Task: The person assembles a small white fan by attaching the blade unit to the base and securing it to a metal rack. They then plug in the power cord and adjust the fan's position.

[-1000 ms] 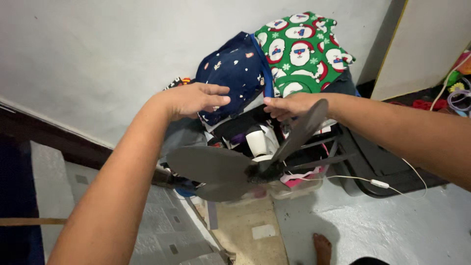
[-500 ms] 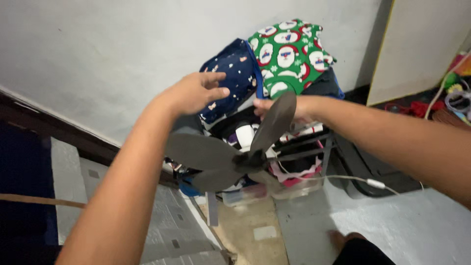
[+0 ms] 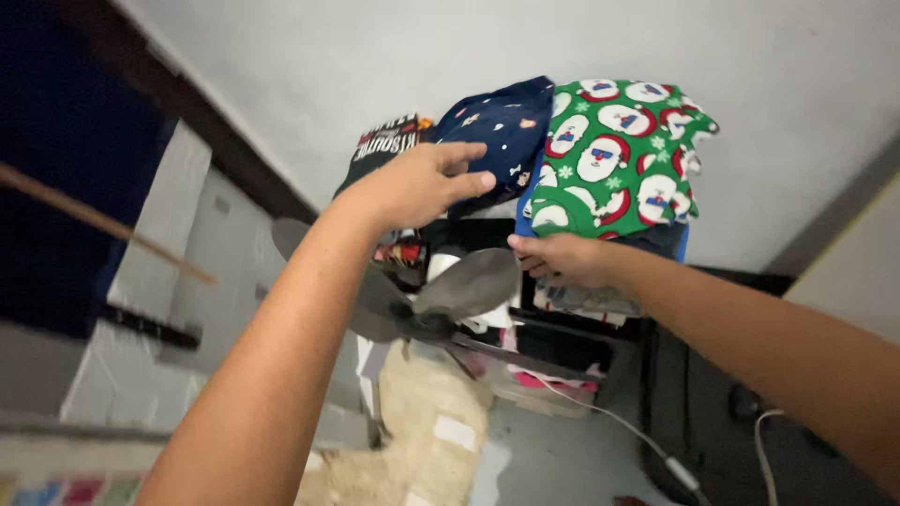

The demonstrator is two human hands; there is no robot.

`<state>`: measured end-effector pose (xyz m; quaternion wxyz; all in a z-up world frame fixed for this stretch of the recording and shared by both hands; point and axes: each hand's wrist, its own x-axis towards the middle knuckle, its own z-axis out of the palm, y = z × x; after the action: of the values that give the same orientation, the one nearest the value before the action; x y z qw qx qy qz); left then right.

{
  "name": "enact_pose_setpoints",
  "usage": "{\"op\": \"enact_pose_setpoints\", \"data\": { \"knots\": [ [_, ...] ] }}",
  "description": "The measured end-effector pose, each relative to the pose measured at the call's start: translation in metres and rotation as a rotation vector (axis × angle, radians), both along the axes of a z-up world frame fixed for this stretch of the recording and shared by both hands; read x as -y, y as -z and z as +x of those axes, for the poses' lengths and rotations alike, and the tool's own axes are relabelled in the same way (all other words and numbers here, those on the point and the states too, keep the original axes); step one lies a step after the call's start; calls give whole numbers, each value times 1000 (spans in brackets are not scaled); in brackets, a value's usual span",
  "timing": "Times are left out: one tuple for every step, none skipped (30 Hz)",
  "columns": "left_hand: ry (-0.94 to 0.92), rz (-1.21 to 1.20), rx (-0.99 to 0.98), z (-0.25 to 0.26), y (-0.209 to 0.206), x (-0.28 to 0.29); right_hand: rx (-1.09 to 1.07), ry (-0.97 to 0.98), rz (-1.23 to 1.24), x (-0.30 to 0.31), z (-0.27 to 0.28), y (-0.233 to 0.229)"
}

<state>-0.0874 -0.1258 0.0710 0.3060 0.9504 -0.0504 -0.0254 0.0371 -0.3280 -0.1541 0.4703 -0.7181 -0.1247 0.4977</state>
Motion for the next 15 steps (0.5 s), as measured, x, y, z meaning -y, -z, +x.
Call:
{"op": "enact_pose_setpoints", "data": {
  "knots": [
    [-46, -3, -15, 3, 0, 5, -14, -40, 2, 6, 3, 8],
    [-92, -5, -36, 3, 5, 11, -23, -55, -41, 13, 2, 19],
    [-128, -33, -68, 2, 16, 19, -31, -69, -84, 20, 0, 29],
    [-164, -48, -83, 4, 21, 22, -23, -84, -112, 18, 2, 34],
    [-200, -63, -98, 6, 27, 22, -29, -83, -92, 17, 3, 40],
    [-238, -68, -124, 5, 33, 19, -42, -81, -70, 16, 1, 49],
    [-276, -74, -149, 3, 39, 15, -56, -79, -47, 12, 3, 57],
    [-307, -80, -181, 2, 47, 11, -40, -95, -30, 9, 7, 67],
    [-334, -42, -200, 2, 53, 5, -24, -111, -12, 5, 11, 77],
    [-355, -7, -224, 3, 60, -1, -12, -121, 1, 2, 12, 87],
    [-375, 28, -249, 2, 68, -6, -6, -101, -28, -4, 11, 98],
    [-363, 20, -238, 3, 78, -9, 7, -77, -54, -14, 12, 107],
    [-351, 13, -226, 5, 88, -10, 21, -53, -80, -24, 14, 116],
    [-336, 8, -213, 7, 93, -13, 92, -29, -68, -31, 16, 126],
    [-367, 82, -266, 7, 95, -17, 162, -3, -54, -37, 18, 138]
  ]
}}
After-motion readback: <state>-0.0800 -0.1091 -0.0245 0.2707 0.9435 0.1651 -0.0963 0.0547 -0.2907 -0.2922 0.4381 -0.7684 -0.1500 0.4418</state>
